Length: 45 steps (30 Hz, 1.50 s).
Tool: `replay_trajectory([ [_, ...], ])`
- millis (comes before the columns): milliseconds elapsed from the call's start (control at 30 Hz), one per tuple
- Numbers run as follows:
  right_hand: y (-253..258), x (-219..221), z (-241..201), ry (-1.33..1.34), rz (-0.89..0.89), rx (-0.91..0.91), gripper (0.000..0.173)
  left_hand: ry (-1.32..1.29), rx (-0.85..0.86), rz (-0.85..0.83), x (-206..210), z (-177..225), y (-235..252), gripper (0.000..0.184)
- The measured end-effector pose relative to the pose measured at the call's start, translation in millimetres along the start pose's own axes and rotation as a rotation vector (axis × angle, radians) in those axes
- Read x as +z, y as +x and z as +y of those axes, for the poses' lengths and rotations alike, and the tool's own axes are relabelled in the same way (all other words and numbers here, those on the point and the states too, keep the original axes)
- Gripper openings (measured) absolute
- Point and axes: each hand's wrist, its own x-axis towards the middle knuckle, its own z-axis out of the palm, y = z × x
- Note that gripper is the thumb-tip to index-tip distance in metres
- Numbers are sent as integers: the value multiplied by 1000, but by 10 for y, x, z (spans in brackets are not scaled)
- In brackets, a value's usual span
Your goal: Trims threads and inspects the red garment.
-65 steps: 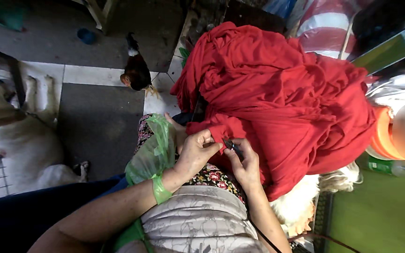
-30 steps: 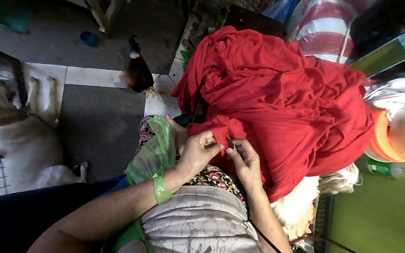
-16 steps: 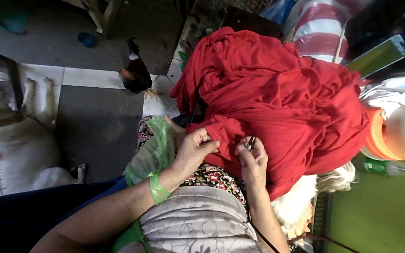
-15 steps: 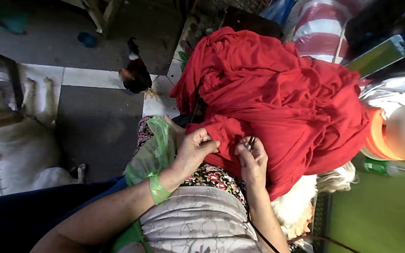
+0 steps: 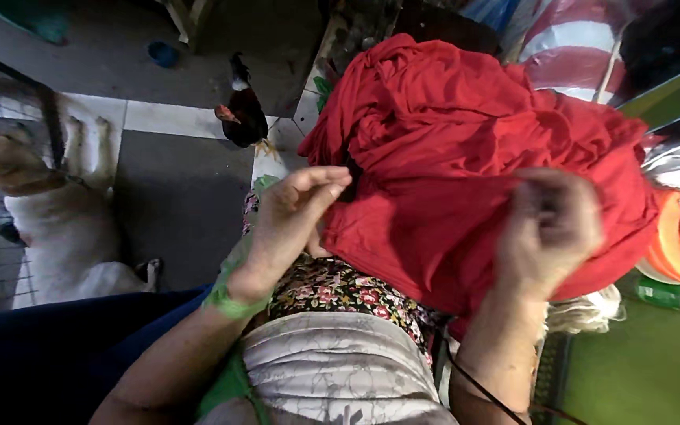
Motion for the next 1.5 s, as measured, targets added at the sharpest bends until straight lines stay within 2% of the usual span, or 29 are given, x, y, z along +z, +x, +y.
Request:
replay_trajectory([
  [100, -38, -204, 682, -84, 154, 198, 29, 16, -91, 50, -163, -203, -51, 25],
  [167, -167, -126, 1051, -134, 72, 399, 34, 119, -181, -14, -219, -319, -78, 22],
  [233, -165, -63, 1063, -143, 17, 544, 33, 277, -256, -136, -209, -443, -23, 22],
  [333, -161, -33, 985, -148, 18, 561, 30, 470, -387, -333, -91, -676, 79, 31],
  [400, -179, -25, 962, -118, 57, 542, 29, 435, -511, -409, -24, -724, 77, 29],
  [467, -213, -18, 958, -71, 117, 504, 27, 376, -552, -423, -38, -706, 54, 25],
  [567, -215, -8, 934, -17, 185, 440, 25, 368, -441, -344, -120, -652, 9, 21],
  [667, -167, -31, 867, -49, 136, 431, 25, 510, -268, -240, -122, -589, -34, 32],
  [767, -167, -87, 854, -61, 47, 429, 25, 535, 93, -109, 45, -617, -81, 16],
  [833, -176, -88, 852, -48, 33, 435, 25, 486, 294, -185, 242, -606, -21, 12],
  [900, -153, -52, 849, -15, 65, 449, 26, 477, 357, -321, 485, -556, 85, 22],
  [967, -178, -24, 849, -15, 74, 464, 27, 543, 371, -411, 723, -553, 209, 41],
  [1000, -206, -12, 850, -19, 69, 473, 27, 565, 373, -450, 819, -584, 265, 44],
  [1033, -223, -1, 862, -12, 76, 477, 27, 565, 382, -481, 892, -635, 312, 37],
  [1100, -224, 17, 910, 26, 113, 466, 25, 485, 444, -493, 950, -766, 364, 13],
  [1200, -227, 21, 941, 78, 133, 439, 24, 356, 371, -482, 718, -727, 344, 11],
  [1333, -255, 22, 942, 108, 138, 420, 24, 161, -29, -391, 89, -482, 174, 11],
  [1400, -254, 11, 913, 90, 119, 434, 25, 121, -65, -378, -85, -476, 85, 10],
  [1500, -242, 13, 883, 86, 152, 434, 26, 161, 10, -425, -56, -557, -14, 13],
])
